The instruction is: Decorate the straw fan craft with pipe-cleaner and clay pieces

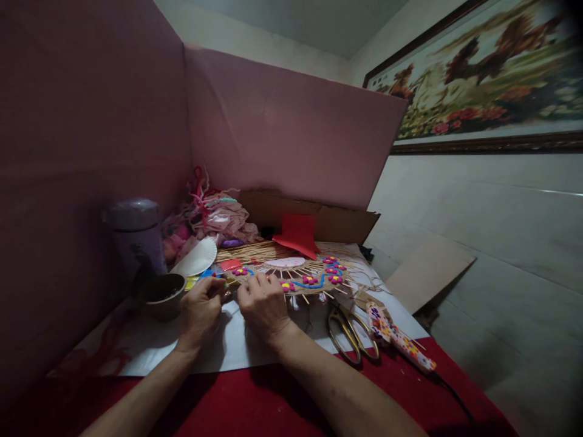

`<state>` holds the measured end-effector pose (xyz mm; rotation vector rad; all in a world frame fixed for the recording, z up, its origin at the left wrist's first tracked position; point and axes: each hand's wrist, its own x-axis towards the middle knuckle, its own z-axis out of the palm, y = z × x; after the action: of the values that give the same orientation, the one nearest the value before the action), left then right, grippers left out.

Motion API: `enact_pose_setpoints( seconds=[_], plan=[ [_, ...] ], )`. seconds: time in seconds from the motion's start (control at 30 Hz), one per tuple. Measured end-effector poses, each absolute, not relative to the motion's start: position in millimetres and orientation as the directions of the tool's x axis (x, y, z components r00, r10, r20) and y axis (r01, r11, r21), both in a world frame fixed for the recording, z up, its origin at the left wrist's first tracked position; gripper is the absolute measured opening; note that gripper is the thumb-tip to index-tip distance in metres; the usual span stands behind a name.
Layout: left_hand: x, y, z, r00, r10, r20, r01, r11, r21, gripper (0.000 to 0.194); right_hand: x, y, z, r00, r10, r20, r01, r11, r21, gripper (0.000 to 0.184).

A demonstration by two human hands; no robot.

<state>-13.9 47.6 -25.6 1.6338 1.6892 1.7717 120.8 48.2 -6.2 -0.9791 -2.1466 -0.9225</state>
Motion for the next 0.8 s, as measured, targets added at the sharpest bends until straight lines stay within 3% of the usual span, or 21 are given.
enact_pose_setpoints(
  seconds=[0.8],
  plan=[
    [-14.9, 49.9, -28.0, -0.331, 0.731, 0.597, 0.547, -0.366, 0.753, 0.01, 118.8, 48.2, -6.1, -0.566, 0.401, 0.72, 0.797, 0.491, 0.352, 0.014]
  ],
)
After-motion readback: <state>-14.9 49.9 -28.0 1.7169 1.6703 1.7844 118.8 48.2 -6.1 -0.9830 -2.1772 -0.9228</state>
